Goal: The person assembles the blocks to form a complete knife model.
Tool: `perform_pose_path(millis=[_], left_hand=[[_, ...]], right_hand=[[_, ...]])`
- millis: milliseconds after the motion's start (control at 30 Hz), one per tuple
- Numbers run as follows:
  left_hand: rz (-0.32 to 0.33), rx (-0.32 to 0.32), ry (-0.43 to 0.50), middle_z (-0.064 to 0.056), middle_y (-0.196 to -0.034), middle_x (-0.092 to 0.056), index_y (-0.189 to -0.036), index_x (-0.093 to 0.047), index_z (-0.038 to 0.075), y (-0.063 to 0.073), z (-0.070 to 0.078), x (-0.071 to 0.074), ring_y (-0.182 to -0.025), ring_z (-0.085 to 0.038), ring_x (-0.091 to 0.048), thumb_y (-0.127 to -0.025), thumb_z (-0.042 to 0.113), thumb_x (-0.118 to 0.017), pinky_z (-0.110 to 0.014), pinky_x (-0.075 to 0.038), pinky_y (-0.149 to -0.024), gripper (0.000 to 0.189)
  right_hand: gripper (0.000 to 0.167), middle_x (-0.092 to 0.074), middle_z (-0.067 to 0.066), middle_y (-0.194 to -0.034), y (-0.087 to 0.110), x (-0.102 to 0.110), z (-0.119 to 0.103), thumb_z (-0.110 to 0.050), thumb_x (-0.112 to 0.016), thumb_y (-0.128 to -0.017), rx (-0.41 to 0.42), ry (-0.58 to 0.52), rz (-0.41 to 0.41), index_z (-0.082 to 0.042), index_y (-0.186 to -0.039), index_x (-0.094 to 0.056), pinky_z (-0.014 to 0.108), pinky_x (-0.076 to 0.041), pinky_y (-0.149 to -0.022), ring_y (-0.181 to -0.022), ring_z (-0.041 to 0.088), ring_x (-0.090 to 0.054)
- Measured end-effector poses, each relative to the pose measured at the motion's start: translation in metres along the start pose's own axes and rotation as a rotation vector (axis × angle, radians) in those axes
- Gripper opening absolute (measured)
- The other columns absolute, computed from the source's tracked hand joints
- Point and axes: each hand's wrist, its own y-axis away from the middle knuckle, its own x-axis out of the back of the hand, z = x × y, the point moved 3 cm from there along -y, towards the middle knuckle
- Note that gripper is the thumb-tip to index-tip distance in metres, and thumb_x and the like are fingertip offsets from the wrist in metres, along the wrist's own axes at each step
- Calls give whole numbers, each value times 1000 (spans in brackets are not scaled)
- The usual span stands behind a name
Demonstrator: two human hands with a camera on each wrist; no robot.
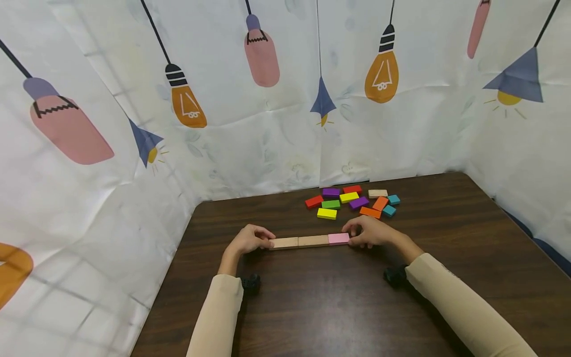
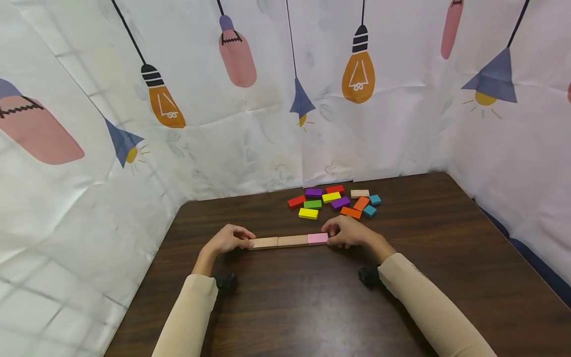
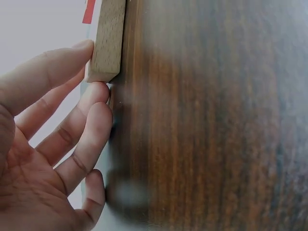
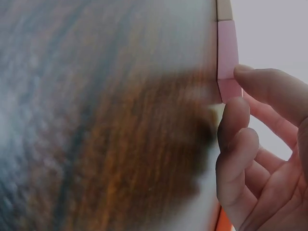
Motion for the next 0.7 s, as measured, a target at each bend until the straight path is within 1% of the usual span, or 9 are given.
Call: perform_pose_path(millis=[100, 200, 367, 433, 567, 633, 700], left_hand=[[5, 2, -5, -1, -85, -76, -102, -81, 14, 1, 0, 0, -74, -19, -62, -89, 16, -81, -32, -51, -70, 14], [-1, -3, 8, -2, -84, -75, -103, -81, 13, 2, -1, 1, -74, -19, -62, -89, 15, -81, -33, -50, -70, 15], [-29, 0, 51, -3, -87, -75, -107, -80, 12, 3, -4, 2, -81, -18, -67, -90, 13, -79, -33, -53, -77, 17], [-39, 3, 61, -3, -88, -76, -108, -80, 12, 3, -5, 2, -83, -18, -68, -90, 13, -79, -34, -53, -81, 18], [-45, 5, 64, -2, -89, -76, -109, -80, 12, 3, -6, 3, -84, -17, -69, -91, 14, -79, -35, -54, -83, 18], [-41, 5, 61, -2, -90, -77, -109, -80, 13, 2, -7, 3, -84, -17, -68, -90, 15, -79, -36, -53, -84, 19], [-37, 6, 59, -2, -90, -76, -109, -80, 13, 2, -7, 3, -84, -17, -68, -90, 16, -80, -35, -53, -84, 19]], right_hand=[[32, -62, 4, -87, -1, -1, 1, -22, -77, -93, 0, -25, -9, -15, -123, -70, 34, -55, -58, -65, 19, -62], [30, -62, 2, -84, -2, -3, 2, -20, -77, -93, -5, -42, -9, -15, -122, -70, 34, -55, -58, -65, 19, -63], [29, -63, 2, -80, -4, -5, 1, -19, -76, -93, 16, -48, -5, -12, -122, -70, 33, -54, -58, -64, 18, -62], [30, -63, 2, -79, -3, -5, 2, -20, -76, -94, 23, -53, -7, -12, -122, -70, 33, -54, -57, -64, 18, -62], [29, -63, 3, -82, 0, -2, 3, -20, -75, -94, 36, -68, 0, -12, -122, -70, 34, -55, -58, -65, 19, -62], [29, -63, 3, -84, 3, 2, 3, -20, -74, -95, 42, -70, 18, -11, -122, -70, 35, -55, -58, -66, 20, -62], [30, -63, 5, -84, 7, 8, 6, -20, -74, -96, 55, -75, 55, -8, -123, -69, 35, -55, -57, -65, 21, -62]])
